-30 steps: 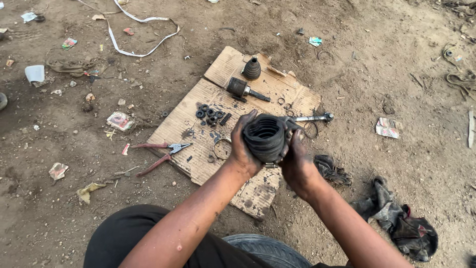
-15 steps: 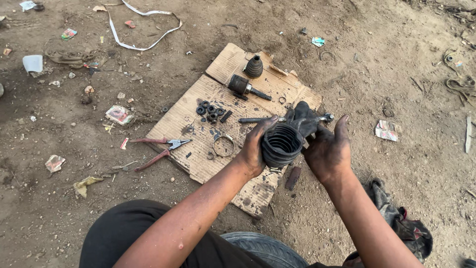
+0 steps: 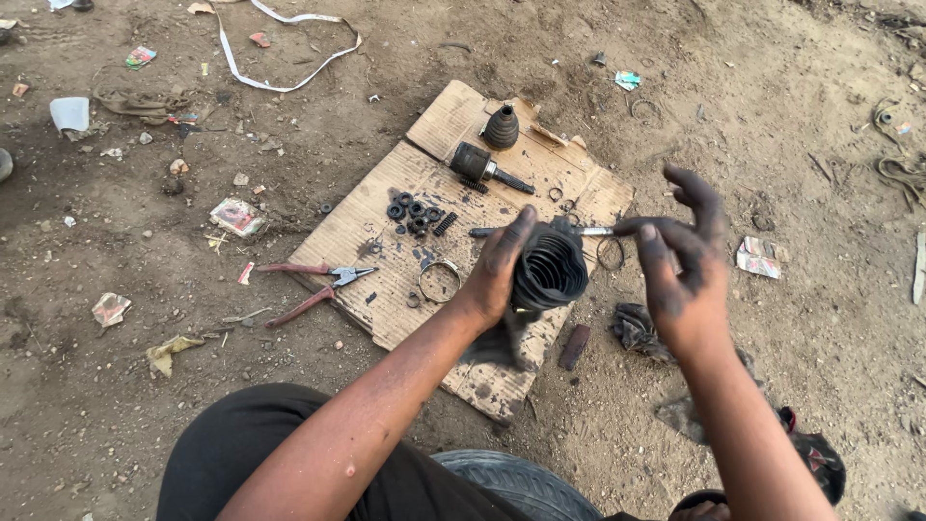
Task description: The person cleans a rubber CV joint boot with a cloth and wipes the interior by hand while sitting on a tire.
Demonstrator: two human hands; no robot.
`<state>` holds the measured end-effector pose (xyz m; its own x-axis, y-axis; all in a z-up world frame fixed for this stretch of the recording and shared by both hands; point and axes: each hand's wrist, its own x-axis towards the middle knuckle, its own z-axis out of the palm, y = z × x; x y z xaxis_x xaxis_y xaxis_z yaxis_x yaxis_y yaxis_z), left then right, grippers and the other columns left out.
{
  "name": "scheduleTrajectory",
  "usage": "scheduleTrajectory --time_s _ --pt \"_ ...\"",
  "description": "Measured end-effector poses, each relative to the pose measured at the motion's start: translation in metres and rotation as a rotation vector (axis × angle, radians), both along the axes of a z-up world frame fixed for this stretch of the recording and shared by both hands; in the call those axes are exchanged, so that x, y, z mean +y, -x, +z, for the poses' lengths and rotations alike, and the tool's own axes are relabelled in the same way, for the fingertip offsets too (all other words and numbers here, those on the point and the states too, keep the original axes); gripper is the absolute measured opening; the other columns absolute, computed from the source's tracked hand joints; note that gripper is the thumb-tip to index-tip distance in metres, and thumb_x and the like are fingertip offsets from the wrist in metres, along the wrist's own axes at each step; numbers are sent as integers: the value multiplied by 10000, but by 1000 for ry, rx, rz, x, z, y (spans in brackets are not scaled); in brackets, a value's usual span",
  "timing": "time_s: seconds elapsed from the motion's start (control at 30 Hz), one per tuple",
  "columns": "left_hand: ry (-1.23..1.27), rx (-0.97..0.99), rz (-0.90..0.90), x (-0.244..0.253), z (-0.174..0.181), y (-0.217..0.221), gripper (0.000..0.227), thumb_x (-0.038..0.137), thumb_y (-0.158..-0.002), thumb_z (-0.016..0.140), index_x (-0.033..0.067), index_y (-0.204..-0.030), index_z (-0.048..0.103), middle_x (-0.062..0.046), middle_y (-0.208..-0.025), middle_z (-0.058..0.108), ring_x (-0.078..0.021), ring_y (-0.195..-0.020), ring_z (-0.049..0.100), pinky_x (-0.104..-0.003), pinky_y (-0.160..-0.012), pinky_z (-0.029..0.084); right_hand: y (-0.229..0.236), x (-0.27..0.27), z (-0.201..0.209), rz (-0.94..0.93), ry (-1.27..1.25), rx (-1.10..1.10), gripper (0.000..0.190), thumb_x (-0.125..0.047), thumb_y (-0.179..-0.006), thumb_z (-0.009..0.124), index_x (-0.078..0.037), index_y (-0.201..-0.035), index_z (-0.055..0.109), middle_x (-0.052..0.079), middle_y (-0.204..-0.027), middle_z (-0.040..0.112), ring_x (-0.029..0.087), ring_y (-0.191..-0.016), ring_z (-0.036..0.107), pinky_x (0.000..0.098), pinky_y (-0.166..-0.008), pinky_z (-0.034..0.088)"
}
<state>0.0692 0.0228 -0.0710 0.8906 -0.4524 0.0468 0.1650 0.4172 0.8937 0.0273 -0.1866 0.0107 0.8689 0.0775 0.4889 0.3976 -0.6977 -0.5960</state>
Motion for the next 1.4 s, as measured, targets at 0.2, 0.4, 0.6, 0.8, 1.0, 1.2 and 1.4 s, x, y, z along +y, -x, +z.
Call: scheduleTrajectory --time_s 0.2,0.4,0.6,0.8,1.0,1.2,1.4 --pt "-28 -34 111 4 3 -3 860 762 -951 301 23 -1123 707 -125 -996 751 -200 -911 763 -345 -839 645 20 42 4 130 243 -61 321 -315 -992 542 -211 -1112 822 65 -1723 307 394 -1553 232 584 -1284 175" --pt "-125 -221 191 4 7 -3 832 684 -1036 264 -12 -1085 717 -133 -969 745 -196 -918 706 -325 -903 558 22 48 4 79 412 -30 314 -377 -913 646 -223 -1128 815 90 -1697 304 427 -1489 270 605 -1183 197" --pt "-130 -263 256 4 8 -2 742 587 -1077 301 -29 -1094 713 -120 -960 725 -179 -914 669 -320 -883 534 24 50 2 60 437 -50 328 -377 -912 641 -228 -1162 792 100 -1686 324 430 -1461 315 607 -1158 268" --pt "-259 -290 402 -3 10 3 576 448 -1124 346 -15 -1019 673 -123 -830 616 -183 -767 544 -326 -730 469 25 57 -1 18 392 33 421 -382 -942 604 -166 -1276 740 107 -1713 272 432 -1466 308 618 -1167 283" --pt "-270 -436 492 -5 24 13 513 399 -1107 346 17 -1036 682 -85 -930 673 -165 -835 645 -305 -781 528 25 57 -4 18 450 126 535 -456 -963 534 -165 -1395 655 132 -1725 123 455 -1532 172 644 -1174 203" --pt "-261 -448 471 0 34 17 508 377 -1123 367 2 -1023 696 -78 -933 666 -148 -825 626 -305 -761 516 24 47 -6 154 452 53 637 -564 -967 490 -173 -1458 603 187 -1727 22 471 -1572 10 652 -1211 38" --pt "-311 -465 413 11 35 15 525 418 -1106 395 -5 -1053 703 -52 -848 635 -129 -701 541 -277 -643 450 18 40 -3 214 588 55 620 -637 -938 499 -284 -1435 614 165 -1728 45 469 -1568 -4 618 -1216 -49"
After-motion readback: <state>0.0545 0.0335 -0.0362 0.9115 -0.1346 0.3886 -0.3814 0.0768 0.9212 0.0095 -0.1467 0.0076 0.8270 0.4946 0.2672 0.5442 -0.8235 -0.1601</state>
